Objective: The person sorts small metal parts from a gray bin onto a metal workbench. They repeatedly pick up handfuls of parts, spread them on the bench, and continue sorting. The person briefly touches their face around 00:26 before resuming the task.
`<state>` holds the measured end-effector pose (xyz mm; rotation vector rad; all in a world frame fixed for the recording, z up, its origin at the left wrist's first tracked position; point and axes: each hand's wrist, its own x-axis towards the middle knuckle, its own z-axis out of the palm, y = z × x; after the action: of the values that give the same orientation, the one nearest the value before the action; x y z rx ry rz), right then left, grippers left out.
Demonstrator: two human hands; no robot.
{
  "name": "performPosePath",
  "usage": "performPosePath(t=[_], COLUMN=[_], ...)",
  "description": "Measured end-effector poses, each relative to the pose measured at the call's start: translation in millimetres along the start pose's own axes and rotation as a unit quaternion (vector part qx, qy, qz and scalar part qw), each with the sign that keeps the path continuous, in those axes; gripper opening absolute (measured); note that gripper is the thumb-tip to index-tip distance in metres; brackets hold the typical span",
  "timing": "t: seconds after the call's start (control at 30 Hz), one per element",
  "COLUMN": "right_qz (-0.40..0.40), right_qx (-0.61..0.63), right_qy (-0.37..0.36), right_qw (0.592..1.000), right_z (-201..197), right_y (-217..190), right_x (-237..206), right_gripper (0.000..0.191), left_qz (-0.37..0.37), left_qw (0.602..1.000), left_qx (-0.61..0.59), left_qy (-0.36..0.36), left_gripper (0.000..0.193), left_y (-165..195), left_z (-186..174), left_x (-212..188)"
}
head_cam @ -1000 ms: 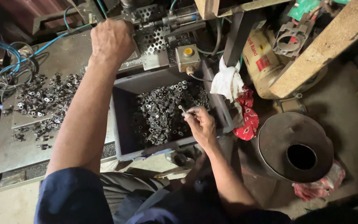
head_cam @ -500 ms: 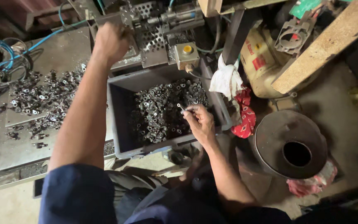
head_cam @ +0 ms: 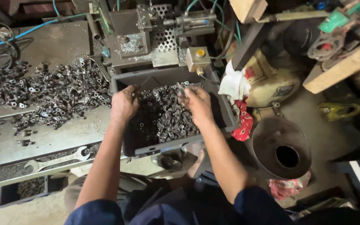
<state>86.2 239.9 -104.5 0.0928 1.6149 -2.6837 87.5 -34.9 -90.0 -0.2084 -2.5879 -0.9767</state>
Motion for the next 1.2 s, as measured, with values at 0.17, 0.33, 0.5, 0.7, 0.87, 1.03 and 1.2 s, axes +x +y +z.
performPosePath(t=[0.17, 0.33, 0.5, 0.7, 0.87, 1.03, 1.2], right_qz=[-0.037, -0.033, -0.061, -0.083, -0.112, -0.076, -0.21], right_qx=[0.028, 0.043, 0.077, 0.033, 0.078, -0.106, -0.388], right_qy=[-0.034, 0.004, 0.037, 0.092, 0.041, 0.005, -0.058], right_qw=[0.998, 0.999, 0.995, 0.992, 0.99, 0.991, 0.896], right_z=[75, 124, 153, 167, 170, 162, 118], right_y=[-12, -15, -15, -7, -5, -9, -29], right_x=[82, 157, 193, 202, 208, 191, 128], right_gripper=[0.014, 0.015, 0.017, 0.013, 0.017, 0.037, 0.053], left_qz=[-0.037, -0.035, -0.059, -0.05, -0.058, -0.048, -0.078], left_qw=[0.999, 0.999, 0.996, 0.995, 0.995, 0.995, 0.992], left_qx=[-0.03, -0.03, -0.059, -0.088, -0.082, -0.089, -0.094], left_qy=[0.014, 0.015, 0.005, 0.019, 0.015, 0.024, 0.018], left_gripper=[0.03, 0.034, 0.037, 0.037, 0.034, 0.035, 0.035], left_y=[-12, -27, -34, -36, -36, -31, -30], left_z=[-10, -11, -14, -18, -17, -22, -25], left_x=[6, 12, 19, 21, 21, 20, 17])
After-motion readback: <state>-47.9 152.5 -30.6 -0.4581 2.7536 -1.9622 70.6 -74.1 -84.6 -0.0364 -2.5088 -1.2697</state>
